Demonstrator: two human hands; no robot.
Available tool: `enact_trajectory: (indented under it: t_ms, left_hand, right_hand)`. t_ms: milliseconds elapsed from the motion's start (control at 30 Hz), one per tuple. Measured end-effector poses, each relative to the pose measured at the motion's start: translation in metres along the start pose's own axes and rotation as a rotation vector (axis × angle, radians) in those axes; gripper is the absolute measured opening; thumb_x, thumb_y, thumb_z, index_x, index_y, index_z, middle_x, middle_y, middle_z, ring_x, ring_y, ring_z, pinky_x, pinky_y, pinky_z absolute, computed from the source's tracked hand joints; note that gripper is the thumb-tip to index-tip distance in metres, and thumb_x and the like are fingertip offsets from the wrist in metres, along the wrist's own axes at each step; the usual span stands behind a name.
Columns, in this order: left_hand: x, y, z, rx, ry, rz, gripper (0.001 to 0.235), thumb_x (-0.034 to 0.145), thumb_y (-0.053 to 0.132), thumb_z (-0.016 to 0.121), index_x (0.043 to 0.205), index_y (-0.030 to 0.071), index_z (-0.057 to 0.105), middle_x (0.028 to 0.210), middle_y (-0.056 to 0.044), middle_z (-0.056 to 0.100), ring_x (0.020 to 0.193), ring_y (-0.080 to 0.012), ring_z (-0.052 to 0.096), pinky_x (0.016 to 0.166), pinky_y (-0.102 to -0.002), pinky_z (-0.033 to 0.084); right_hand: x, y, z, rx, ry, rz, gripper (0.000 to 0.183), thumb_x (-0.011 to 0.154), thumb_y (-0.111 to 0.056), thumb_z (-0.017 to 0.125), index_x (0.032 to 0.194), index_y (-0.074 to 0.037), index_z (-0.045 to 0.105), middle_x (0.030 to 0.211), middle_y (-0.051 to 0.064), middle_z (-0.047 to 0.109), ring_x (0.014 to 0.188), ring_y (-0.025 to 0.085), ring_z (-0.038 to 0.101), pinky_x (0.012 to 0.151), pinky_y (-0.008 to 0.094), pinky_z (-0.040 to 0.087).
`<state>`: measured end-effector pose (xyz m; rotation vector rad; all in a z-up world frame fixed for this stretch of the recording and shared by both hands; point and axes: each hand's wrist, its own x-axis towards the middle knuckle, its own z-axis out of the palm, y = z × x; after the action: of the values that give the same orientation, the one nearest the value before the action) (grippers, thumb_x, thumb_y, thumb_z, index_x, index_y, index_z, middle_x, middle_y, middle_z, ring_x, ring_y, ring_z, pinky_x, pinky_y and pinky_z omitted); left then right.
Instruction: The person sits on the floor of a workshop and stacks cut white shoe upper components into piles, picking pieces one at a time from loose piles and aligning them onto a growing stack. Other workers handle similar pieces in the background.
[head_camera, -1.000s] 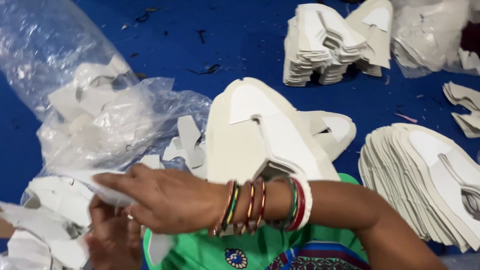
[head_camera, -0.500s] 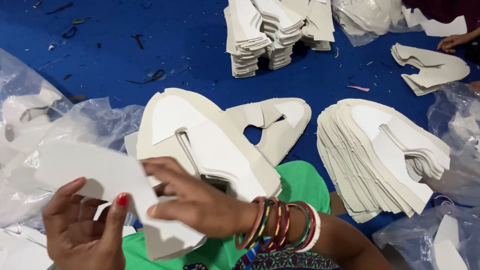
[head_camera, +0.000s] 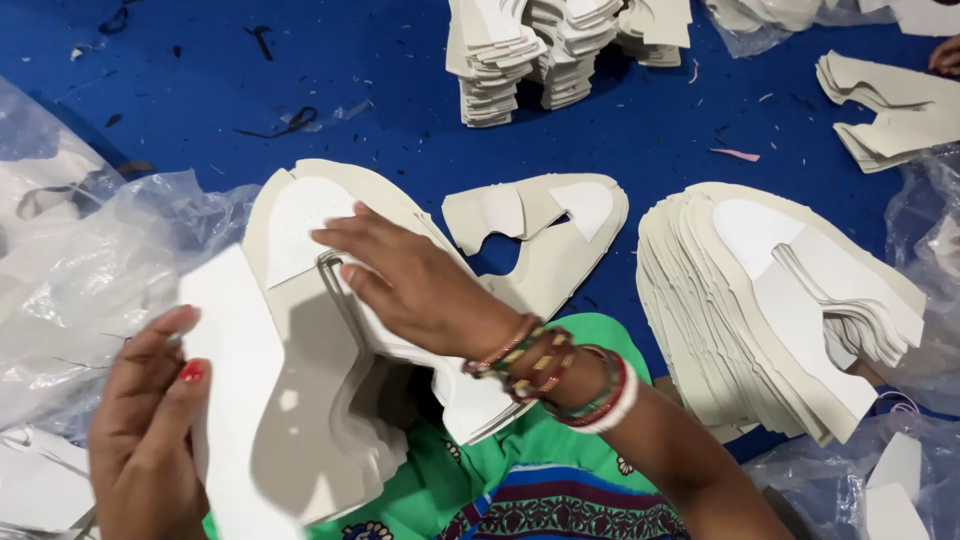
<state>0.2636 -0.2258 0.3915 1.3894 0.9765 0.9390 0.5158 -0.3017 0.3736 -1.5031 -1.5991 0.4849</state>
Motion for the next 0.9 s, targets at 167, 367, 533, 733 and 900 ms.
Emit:
enact_trajectory:
  t_ms: [167, 367, 533, 733, 900]
  left_hand:
    - [0.021, -0.028, 0.011, -0.007, -0.129, -0.078, 0.043, 0.098, -0.006, 0.050, 0.141, -0.002, 0.056, 0.127, -0.009, 0.067, 0.114, -0.0106, 0.061, 0.099, -0.025, 0.047]
    - [0.025, -0.049, 0.017, 0.263, -0.115, -0.080, 0.044, 0.097, -0.001, 0.058, 0.142, -0.002, 0.058, 0.133, -0.011, 0.066, 0.119, -0.0134, 0.059, 0.101, -0.027, 0.047]
    - [0.022, -0.056, 0.022, 0.338, -0.063, -0.133, 0.048, 0.095, -0.001, 0.061, 0.143, -0.003, 0.057, 0.134, -0.016, 0.067, 0.122, -0.0192, 0.064, 0.100, -0.031, 0.051]
    - [0.024, -0.044, 0.032, 0.409, -0.019, -0.216, 0.045, 0.095, 0.001, 0.059, 0.140, -0.002, 0.058, 0.125, -0.021, 0.071, 0.122, -0.0217, 0.068, 0.098, -0.034, 0.058]
    - [0.026, -0.042, 0.030, 0.447, -0.021, -0.303, 0.045, 0.096, 0.002, 0.058, 0.141, 0.000, 0.059, 0.119, -0.021, 0.073, 0.117, -0.0214, 0.069, 0.095, -0.034, 0.057]
  right_hand:
    - [-0.004, 0.032, 0.034, -0.464, 0.024, -0.094, 0.050, 0.106, -0.026, 0.047, 0.153, -0.010, 0.042, 0.165, 0.013, 0.038, 0.157, 0.033, 0.025, 0.125, 0.053, 0.020]
    - [-0.005, 0.034, 0.034, -0.434, -0.009, -0.024, 0.055, 0.106, -0.024, 0.047, 0.158, -0.008, 0.040, 0.169, 0.010, 0.032, 0.160, 0.030, 0.024, 0.129, 0.052, 0.019]
    - [-0.003, 0.037, 0.033, -0.417, -0.029, -0.021, 0.056, 0.107, -0.024, 0.048, 0.159, -0.007, 0.040, 0.171, 0.010, 0.029, 0.162, 0.029, 0.022, 0.131, 0.052, 0.018]
    - [-0.001, 0.037, 0.034, -0.408, -0.055, -0.004, 0.057, 0.106, -0.023, 0.049, 0.160, -0.006, 0.038, 0.171, 0.010, 0.028, 0.162, 0.029, 0.020, 0.130, 0.052, 0.017]
    - [-0.001, 0.038, 0.037, -0.409, -0.067, 0.007, 0.058, 0.106, -0.023, 0.049, 0.160, -0.007, 0.037, 0.172, 0.009, 0.027, 0.162, 0.029, 0.020, 0.131, 0.052, 0.017]
